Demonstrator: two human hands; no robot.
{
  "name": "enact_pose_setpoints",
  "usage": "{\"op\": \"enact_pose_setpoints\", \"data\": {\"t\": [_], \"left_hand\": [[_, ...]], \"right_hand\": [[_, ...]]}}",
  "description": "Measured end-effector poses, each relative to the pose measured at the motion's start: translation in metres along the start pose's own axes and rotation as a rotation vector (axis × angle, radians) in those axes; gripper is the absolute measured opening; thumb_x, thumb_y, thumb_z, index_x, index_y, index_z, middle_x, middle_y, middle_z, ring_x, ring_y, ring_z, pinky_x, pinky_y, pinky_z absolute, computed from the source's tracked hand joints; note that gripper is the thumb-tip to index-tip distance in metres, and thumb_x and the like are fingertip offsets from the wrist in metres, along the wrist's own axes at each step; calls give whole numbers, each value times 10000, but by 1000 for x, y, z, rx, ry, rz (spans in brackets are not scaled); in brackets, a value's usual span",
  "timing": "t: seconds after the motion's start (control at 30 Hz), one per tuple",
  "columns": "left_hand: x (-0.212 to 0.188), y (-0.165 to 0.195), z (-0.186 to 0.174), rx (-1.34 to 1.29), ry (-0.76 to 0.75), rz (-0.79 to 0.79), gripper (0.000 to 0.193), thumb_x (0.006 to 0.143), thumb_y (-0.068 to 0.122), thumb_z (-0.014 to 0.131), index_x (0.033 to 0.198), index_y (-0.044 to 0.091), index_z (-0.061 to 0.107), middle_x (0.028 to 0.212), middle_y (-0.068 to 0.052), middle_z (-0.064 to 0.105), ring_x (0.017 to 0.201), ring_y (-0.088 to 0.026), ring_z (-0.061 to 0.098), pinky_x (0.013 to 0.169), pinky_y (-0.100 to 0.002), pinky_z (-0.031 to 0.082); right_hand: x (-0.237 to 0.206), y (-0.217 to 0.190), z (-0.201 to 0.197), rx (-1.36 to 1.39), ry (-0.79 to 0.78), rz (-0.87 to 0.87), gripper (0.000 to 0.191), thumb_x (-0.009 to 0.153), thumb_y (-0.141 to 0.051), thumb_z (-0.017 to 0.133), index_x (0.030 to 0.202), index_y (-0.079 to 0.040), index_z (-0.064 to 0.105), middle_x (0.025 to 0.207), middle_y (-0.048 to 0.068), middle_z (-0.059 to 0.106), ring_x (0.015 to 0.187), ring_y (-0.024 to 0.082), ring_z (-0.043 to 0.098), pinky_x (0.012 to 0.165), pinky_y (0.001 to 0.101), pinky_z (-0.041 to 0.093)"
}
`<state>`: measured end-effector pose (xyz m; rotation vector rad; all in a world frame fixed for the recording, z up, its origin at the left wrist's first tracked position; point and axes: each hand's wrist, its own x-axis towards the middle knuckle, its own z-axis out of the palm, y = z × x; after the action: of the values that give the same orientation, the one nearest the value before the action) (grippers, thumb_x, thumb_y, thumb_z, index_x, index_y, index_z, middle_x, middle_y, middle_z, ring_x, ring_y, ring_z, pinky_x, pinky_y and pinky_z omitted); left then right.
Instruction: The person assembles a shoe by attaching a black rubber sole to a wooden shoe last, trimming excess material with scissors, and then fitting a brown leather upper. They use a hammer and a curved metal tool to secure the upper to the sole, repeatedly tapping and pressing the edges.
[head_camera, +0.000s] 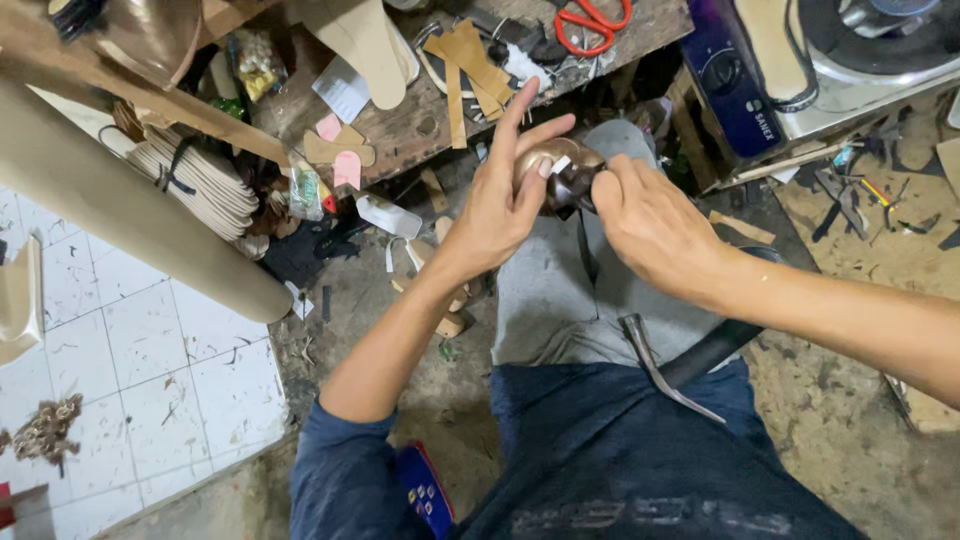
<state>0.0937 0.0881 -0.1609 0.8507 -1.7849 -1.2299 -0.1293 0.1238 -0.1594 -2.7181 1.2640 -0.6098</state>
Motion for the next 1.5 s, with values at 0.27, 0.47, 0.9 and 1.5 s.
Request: {"op": "enact_pose_setpoints", "data": {"t": [0.27,0.47,0.9,1.5], "left_hand": [[-6,-4,-6,145,56,118,773,1032,-69,428,1690,136,77,1575,-191,498,1367,-307,650,1211,-382,470],[-8,0,2,137,41,87,765,1057,-62,466,1691,126,81,1576,-210,521,1433,-339,600,1217,-384,451],[-16,1,-1,148,71,90,727,1053,-75,428,1668,98,82,1601,-192,520,1552,-346,471,1270,-385,398],[-18,-3,-6,-135,14,-34,679,1106,-49,442,1681,100,113,1560,-177,541,1408,-229,584,1228,-347,435]], "right_hand": [[25,-16,-24,592,229,271,369,853,-30,776,1176,31,609,829,136,591,715,254,587,683,364,499],[43,-9,22,439,446,151,347,820,-9,774,1081,29,549,881,150,554,754,298,608,686,389,499],[16,-12,-44,388,-431,291,252,886,-39,622,1066,51,470,994,258,615,914,453,645,744,517,504],[1,-14,32,143,28,93,294,811,37,639,1039,72,457,1003,275,564,851,478,628,699,542,523]]}}
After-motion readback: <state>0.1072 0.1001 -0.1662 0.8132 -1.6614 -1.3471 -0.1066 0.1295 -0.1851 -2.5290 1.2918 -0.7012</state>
